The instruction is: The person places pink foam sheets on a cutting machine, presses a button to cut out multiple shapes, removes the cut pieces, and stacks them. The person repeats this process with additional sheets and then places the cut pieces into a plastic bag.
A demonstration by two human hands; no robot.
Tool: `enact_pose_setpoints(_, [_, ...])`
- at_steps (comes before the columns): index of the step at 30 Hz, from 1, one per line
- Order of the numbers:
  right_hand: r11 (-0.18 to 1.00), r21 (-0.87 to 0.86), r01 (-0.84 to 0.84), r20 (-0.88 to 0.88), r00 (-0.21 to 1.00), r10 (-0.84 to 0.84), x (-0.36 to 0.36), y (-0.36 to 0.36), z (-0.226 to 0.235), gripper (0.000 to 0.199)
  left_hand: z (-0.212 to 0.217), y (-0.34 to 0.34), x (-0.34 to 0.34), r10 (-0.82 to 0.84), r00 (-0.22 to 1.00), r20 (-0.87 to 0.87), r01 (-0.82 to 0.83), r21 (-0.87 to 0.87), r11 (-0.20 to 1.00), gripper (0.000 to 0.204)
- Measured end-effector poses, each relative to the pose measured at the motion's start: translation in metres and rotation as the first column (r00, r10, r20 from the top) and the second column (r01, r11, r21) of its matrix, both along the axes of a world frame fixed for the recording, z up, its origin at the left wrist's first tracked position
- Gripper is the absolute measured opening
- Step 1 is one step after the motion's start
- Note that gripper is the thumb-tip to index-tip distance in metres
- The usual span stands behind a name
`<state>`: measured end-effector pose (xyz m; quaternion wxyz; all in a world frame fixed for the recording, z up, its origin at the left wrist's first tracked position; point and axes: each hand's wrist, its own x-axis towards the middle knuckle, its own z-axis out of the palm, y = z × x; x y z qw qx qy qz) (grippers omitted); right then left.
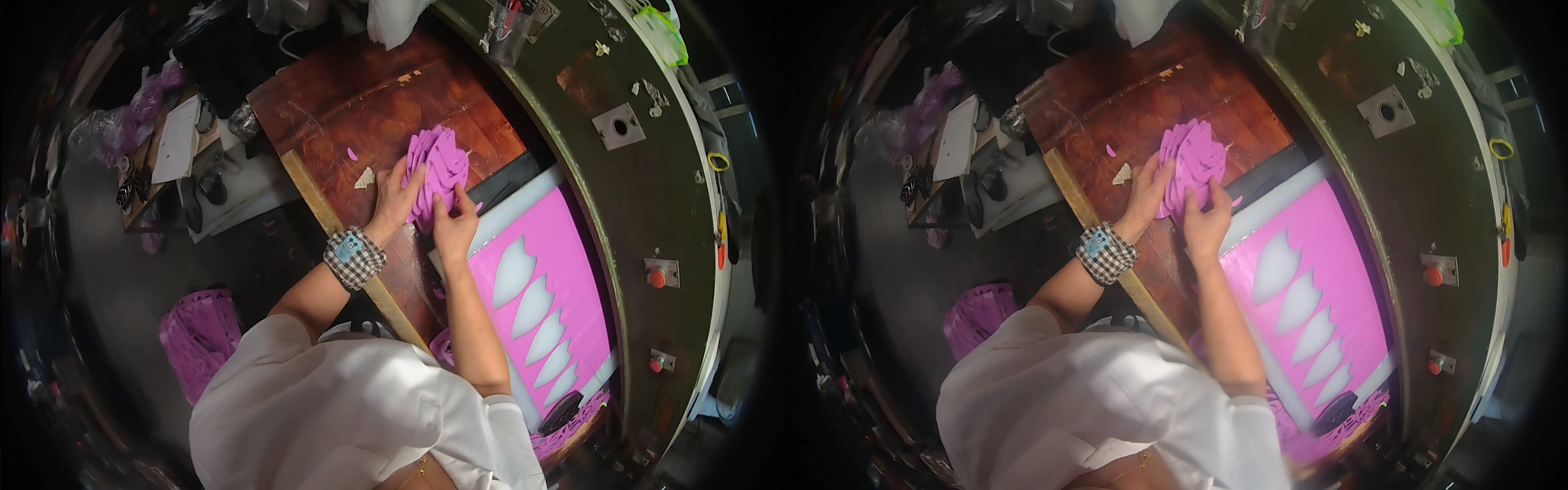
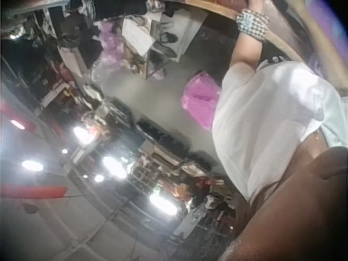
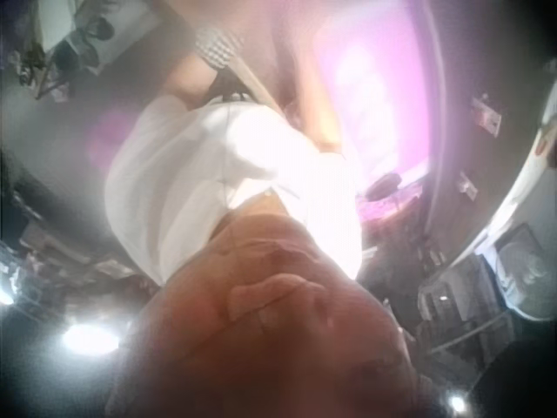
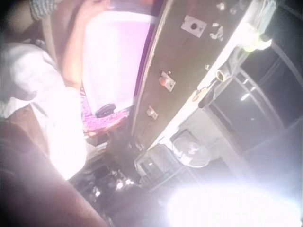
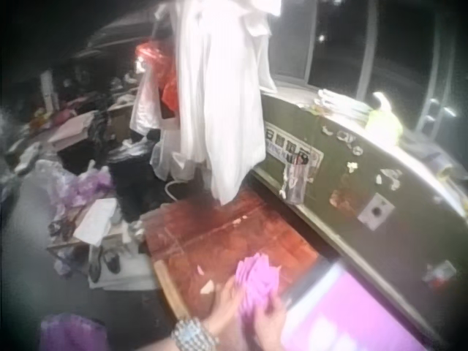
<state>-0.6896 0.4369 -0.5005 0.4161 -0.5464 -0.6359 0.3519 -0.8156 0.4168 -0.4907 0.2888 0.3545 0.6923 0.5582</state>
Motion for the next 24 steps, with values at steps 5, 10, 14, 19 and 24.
enact_pose_setpoints(5, [0.998,-0.011,-0.069,-0.14,0.988,0.067,-0.001,-0.031,0.017,0.052,0.024,0.002,-0.018,-0.306,0.935,0.18,0.279,0.16,0.947,0.063])
enact_pose_setpoints(10, [0.949,-0.299,-0.102,-0.594,0.798,-0.102,0.024,-0.009,0.052,0.07,0.076,-0.034,-0.024,-0.361,0.921,0.146,0.337,0.167,0.927,0.087])
enact_pose_setpoints(14, [0.823,-0.195,-0.534,-0.859,0.498,0.119,0.034,-0.004,0.042,0.072,0.09,-0.056,-0.028,-0.504,0.848,-0.165,0.53,0.313,0.788,0.092])
enact_pose_setpoints(19, [0.874,-0.252,-0.415,-0.785,0.616,0.065,0.014,-0.031,0.012,0.057,0.052,-0.066,-0.034,-0.429,0.891,-0.15,0.443,0.077,0.893,0.097])
enact_pose_setpoints(24, [0.877,-0.113,-0.468,-0.887,0.444,0.123,0.002,-0.041,0.036,0.067,0.039,-0.075,-0.017,-0.334,0.912,-0.237,0.394,0.283,0.874,0.091])
